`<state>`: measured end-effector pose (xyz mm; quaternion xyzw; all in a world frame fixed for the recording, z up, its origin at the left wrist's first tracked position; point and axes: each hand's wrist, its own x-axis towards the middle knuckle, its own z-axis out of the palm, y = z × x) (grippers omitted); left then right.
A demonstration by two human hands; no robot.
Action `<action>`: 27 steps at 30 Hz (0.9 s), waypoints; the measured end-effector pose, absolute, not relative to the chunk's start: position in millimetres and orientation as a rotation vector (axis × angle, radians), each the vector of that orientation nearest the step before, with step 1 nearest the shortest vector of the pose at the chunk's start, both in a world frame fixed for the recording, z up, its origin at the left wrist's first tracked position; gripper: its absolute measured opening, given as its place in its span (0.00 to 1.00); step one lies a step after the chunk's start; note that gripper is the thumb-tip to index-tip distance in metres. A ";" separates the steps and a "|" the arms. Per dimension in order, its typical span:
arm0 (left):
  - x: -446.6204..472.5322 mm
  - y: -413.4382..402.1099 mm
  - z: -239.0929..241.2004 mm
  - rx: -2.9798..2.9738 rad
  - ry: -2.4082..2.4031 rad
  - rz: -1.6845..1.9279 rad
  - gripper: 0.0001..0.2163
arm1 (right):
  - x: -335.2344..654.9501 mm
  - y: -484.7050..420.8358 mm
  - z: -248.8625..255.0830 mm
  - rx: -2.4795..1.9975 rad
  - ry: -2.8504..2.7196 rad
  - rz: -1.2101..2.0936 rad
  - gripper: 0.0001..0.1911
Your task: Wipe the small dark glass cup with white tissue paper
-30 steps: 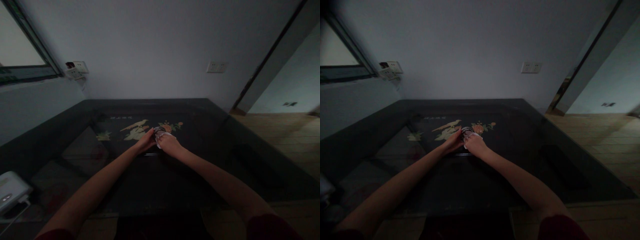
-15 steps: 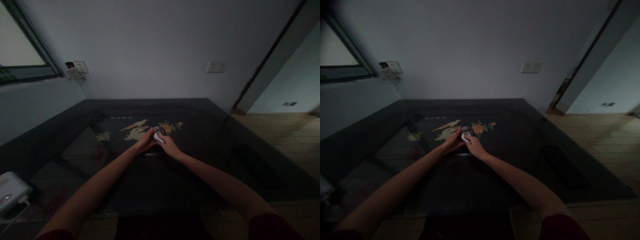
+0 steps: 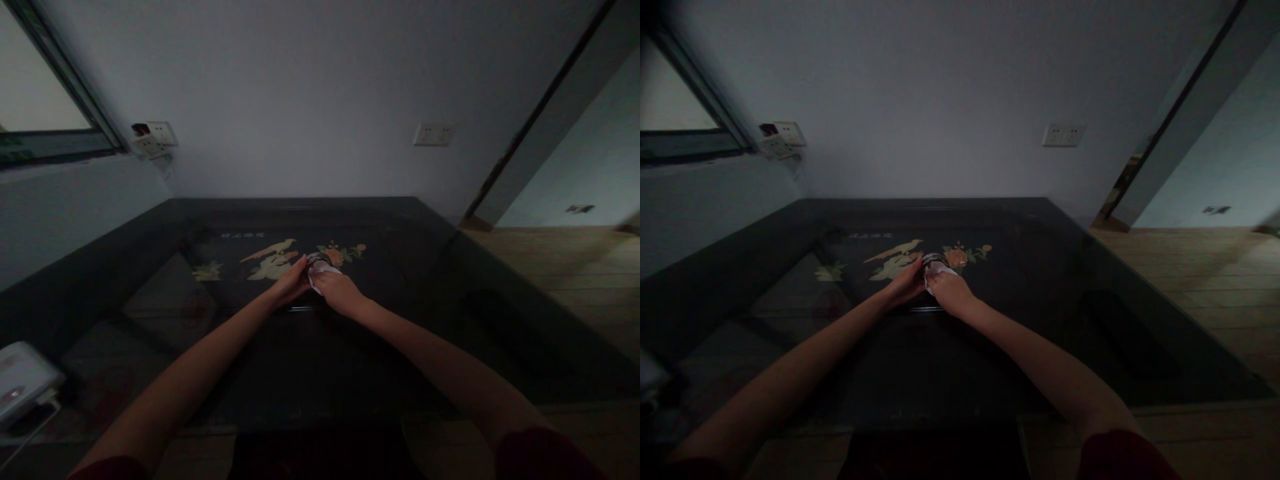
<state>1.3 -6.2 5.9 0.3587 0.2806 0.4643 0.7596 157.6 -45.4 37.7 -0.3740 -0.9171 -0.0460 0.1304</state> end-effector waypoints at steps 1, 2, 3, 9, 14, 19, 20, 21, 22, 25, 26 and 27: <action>1.6 -6.4 6.2 0.784 0.613 1.010 0.16 | 156.8 -44.9 38.1 -1.075 -2.684 -0.225 0.18; 1.8 -6.7 6.7 0.786 0.616 1.009 0.15 | 155.9 -44.3 38.2 -1.074 -2.693 -0.288 0.18; 2.1 -7.2 7.5 0.788 0.619 1.009 0.15 | 155.0 -43.8 38.2 -1.079 -2.695 -0.321 0.17; 1.7 -7.0 7.9 0.779 0.619 1.005 0.14 | 153.7 -43.2 36.8 -1.094 -2.665 -0.335 0.16; 0.4 -4.9 4.3 0.779 0.629 1.020 0.15 | 156.1 -46.9 39.5 -1.082 -2.619 -0.103 0.17; 1.3 -8.1 8.9 0.783 0.647 1.013 0.15 | 155.9 -45.4 40.9 -1.173 -2.361 0.494 0.14; 1.5 -8.7 9.9 0.777 0.651 1.010 0.15 | 155.4 -43.3 40.1 -1.141 -2.300 0.588 0.14; 1.6 -9.0 10.7 0.770 0.657 1.008 0.15 | 154.9 -40.9 39.1 -1.092 -2.246 0.667 0.13; 1.5 -9.2 11.1 0.765 0.664 1.007 0.16 | 154.3 -38.6 37.9 -1.041 -2.204 0.729 0.11; 0.9 -8.1 10.1 0.755 0.675 1.013 0.16 | 153.4 -35.6 34.8 -0.982 -2.149 0.790 0.10; 0.6 -7.5 9.3 0.751 0.671 1.014 0.16 | 153.5 -36.6 34.1 -1.006 -2.168 0.760 0.11; 0.5 -6.7 8.3 0.749 0.661 1.014 0.16 | 153.8 -38.3 33.7 -1.045 -2.210 0.701 0.11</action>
